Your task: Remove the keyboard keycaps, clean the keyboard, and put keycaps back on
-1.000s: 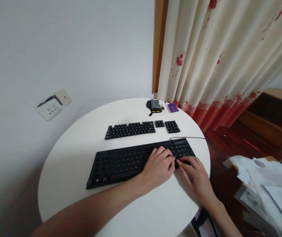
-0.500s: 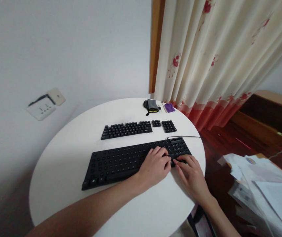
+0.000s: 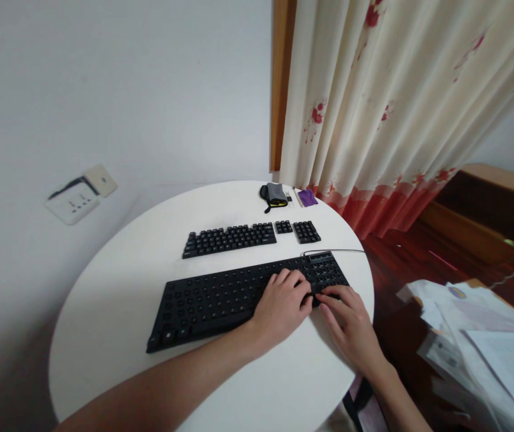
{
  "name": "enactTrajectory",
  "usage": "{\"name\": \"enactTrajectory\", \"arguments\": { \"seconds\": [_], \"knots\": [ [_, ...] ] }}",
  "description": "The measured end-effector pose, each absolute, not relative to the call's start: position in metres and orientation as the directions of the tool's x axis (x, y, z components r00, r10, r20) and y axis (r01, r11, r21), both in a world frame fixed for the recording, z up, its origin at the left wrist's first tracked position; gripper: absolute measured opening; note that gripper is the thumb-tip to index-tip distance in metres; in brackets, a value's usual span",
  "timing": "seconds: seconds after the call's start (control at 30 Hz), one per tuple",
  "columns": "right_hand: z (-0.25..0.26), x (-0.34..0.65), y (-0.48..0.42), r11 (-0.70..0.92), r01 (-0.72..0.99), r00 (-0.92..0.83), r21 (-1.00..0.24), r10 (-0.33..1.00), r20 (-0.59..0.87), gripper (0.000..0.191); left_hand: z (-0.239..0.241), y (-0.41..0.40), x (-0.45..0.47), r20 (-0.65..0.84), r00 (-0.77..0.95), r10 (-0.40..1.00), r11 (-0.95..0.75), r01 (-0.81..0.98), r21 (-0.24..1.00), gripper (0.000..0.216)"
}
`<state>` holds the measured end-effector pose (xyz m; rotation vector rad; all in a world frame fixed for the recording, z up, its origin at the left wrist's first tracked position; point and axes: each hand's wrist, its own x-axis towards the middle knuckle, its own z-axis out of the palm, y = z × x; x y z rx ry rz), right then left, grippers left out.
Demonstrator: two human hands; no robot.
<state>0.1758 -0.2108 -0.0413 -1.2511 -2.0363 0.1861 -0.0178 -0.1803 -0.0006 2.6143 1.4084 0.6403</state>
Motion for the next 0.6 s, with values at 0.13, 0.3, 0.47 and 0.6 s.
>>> {"name": "enactTrajectory", "arguments": {
  "seconds": [0.13,0.3,0.47,0.6],
  "knots": [
    [-0.0389,0.1763,-0.2118,0.535,0.708,-0.274,-0.461,0.810,0.519,0.023,-0.0003,-0.1813,-0.0174,0.319,0.486,0.814,-0.570,0.775,0.274,0.008],
    [-0.0346,0.1754,-0.2120,0.573,0.698,-0.333,-0.429,0.791,0.514,0.025,0.0018,-0.1828,-0.0180,0.318,0.494,0.809,-0.577,0.770,0.272,0.011],
    [-0.0356,0.1744,-0.2110,0.559,0.708,-0.335,-0.431,0.804,0.492,0.023,0.0017,-0.1825,-0.0176,0.305,0.490,0.816,-0.567,0.781,0.263,0.012],
    [-0.0383,0.1751,-0.2120,0.550,0.699,-0.307,-0.457,0.808,0.503,0.026,0.0015,-0.1821,-0.0176,0.300,0.494,0.816,-0.567,0.783,0.254,0.013]
  ]
}}
